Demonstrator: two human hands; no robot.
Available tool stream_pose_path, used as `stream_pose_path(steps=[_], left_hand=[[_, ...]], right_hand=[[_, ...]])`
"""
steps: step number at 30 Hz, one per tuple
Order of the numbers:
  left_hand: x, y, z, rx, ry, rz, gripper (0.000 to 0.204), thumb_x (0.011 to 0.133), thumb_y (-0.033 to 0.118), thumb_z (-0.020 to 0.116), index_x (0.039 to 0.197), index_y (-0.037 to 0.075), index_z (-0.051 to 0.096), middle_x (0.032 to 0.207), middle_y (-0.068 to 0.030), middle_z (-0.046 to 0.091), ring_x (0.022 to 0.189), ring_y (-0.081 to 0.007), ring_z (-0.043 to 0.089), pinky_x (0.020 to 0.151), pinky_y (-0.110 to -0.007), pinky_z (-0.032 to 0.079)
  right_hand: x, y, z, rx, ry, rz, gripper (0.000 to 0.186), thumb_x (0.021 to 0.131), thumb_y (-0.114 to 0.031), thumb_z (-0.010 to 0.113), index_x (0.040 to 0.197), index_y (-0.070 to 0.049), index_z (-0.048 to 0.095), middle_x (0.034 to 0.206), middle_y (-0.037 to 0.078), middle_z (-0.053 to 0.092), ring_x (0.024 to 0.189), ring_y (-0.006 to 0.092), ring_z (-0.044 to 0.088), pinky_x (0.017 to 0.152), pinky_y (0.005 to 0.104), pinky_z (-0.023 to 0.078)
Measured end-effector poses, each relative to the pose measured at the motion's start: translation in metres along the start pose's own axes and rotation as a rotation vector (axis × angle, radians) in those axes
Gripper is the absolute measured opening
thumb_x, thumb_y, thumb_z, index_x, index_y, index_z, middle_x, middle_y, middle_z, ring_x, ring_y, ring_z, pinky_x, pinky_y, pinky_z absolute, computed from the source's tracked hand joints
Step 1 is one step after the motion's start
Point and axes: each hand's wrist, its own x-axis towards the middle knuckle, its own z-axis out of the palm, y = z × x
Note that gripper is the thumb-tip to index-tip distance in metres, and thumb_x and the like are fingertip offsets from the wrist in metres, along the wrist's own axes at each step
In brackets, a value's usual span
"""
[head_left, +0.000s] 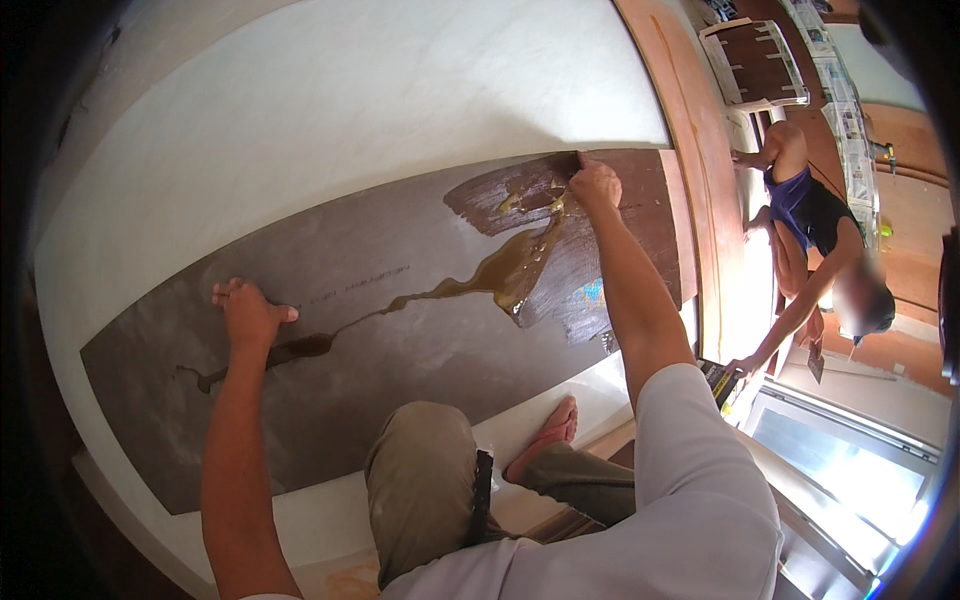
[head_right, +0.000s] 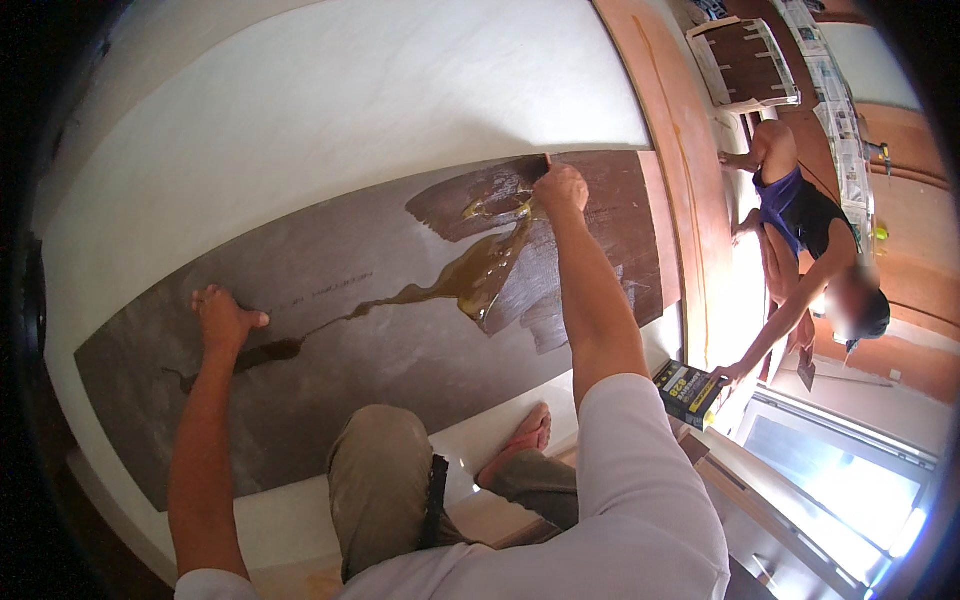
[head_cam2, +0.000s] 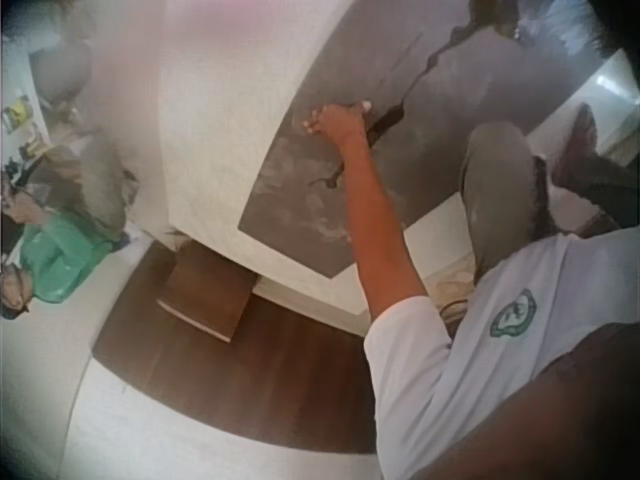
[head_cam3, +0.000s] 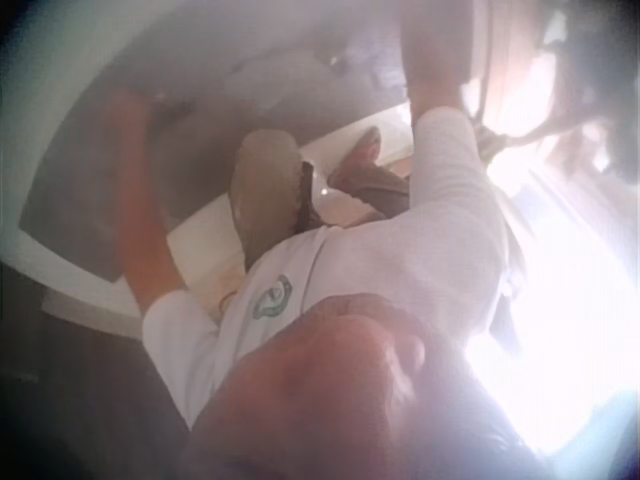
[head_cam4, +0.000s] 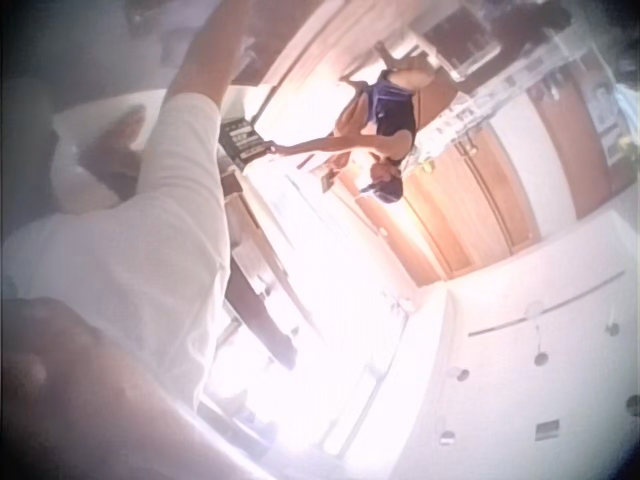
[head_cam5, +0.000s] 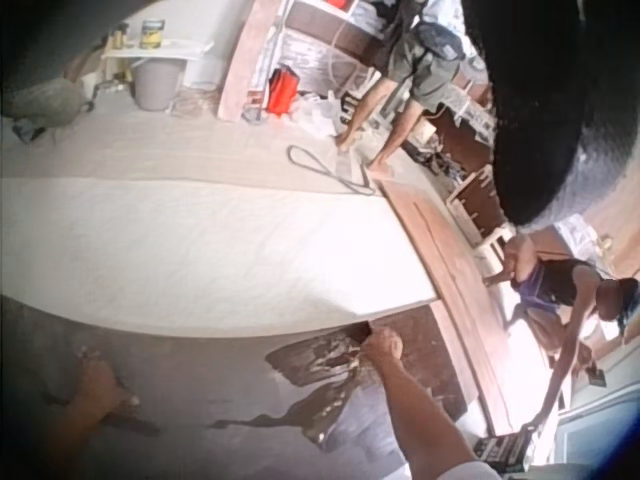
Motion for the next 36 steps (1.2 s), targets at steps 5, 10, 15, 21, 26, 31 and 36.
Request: stream_pose_path(steps=[5,10,15,21,26,31,36], left_hand=[[-0.005,-0.016,0.008,0.045,-0.005,-0.047,0.113,0.055,0.04,0.095,0.133,-0.024,0.045,0.143,-0.0444,0.04,0.141,-0.0565,0.033,0.12,-0.052,0.028],[-0.007,-0.001,0.001,0.045,0.002,-0.049,0.115,0.055,0.041,0.095,0.133,-0.025,0.043,0.142,-0.0466,0.039,0.14,-0.0564,0.034,0.12,-0.052,0.028],[-0.003,-0.012,0.008,0.011,-0.033,0.001,0.116,0.055,0.042,0.095,0.134,-0.025,0.043,0.141,-0.0467,0.04,0.139,-0.0564,0.035,0.12,-0.052,0.028],[-0.012,-0.005,0.008,-0.011,0.027,-0.072,0.109,0.057,0.037,0.096,0.132,-0.024,0.046,0.144,-0.0447,0.039,0.14,-0.0572,0.033,0.12,-0.053,0.028],[-0.009,-0.014,0.012,-0.039,-0.008,0.001,0.111,0.056,0.036,0.096,0.133,-0.025,0.044,0.143,-0.0472,0.037,0.14,-0.0578,0.032,0.119,-0.054,0.03],[-0.008,-0.008,0.005,0.0,-0.041,-0.018,0.109,0.056,0.035,0.096,0.131,-0.025,0.045,0.141,-0.0463,0.04,0.14,-0.059,0.031,0.12,-0.054,0.027],[-0.01,-0.014,0.019,0.006,0.032,-0.022,0.109,0.055,0.036,0.096,0.13,-0.026,0.046,0.139,-0.0466,0.042,0.139,-0.0578,0.034,0.12,-0.054,0.027]], right_hand=[[-0.047,-0.045,-0.01,-0.038,-0.06,-0.276,0.034,0.095,-0.03,0.052,0.113,-0.012,0.075,0.11,0.021,0.072,0.105,0.0375,0.069,0.092,0.048,0.055],[-0.001,0.0,-0.018,-0.084,-0.034,0.023,0.034,0.098,-0.034,0.051,0.121,-0.021,0.073,0.116,0.019,0.071,0.108,0.0366,0.069,0.093,0.0464,0.056],[-0.03,-0.001,0.013,-0.056,0.065,-0.254,0.034,0.097,-0.031,0.052,0.126,-0.029,0.07,0.118,0.018,0.071,0.111,0.035,0.068,0.095,0.0447,0.054],[-0.01,0.021,-0.009,-0.066,-0.012,-0.062,0.038,0.095,-0.027,0.055,0.129,-0.035,0.067,0.12,0.015,0.07,0.11,0.0361,0.067,0.094,0.047,0.053],[-0.019,0.021,0.021,-0.106,0.017,-0.223,0.039,0.094,-0.025,0.055,0.13,-0.032,0.067,0.12,0.013,0.071,0.111,0.0338,0.067,0.096,0.0445,0.054],[-0.025,0.012,-0.013,-0.112,-0.068,-0.098,0.043,0.094,-0.021,0.055,0.133,-0.036,0.065,0.123,0.01,0.07,0.113,0.0323,0.066,0.097,0.0432,0.054],[-0.034,0.002,0.004,-0.068,0.058,-0.343,0.044,0.093,-0.023,0.052,0.131,-0.04,0.065,0.122,0.012,0.07,0.109,0.0343,0.068,0.094,0.0455,0.054]])
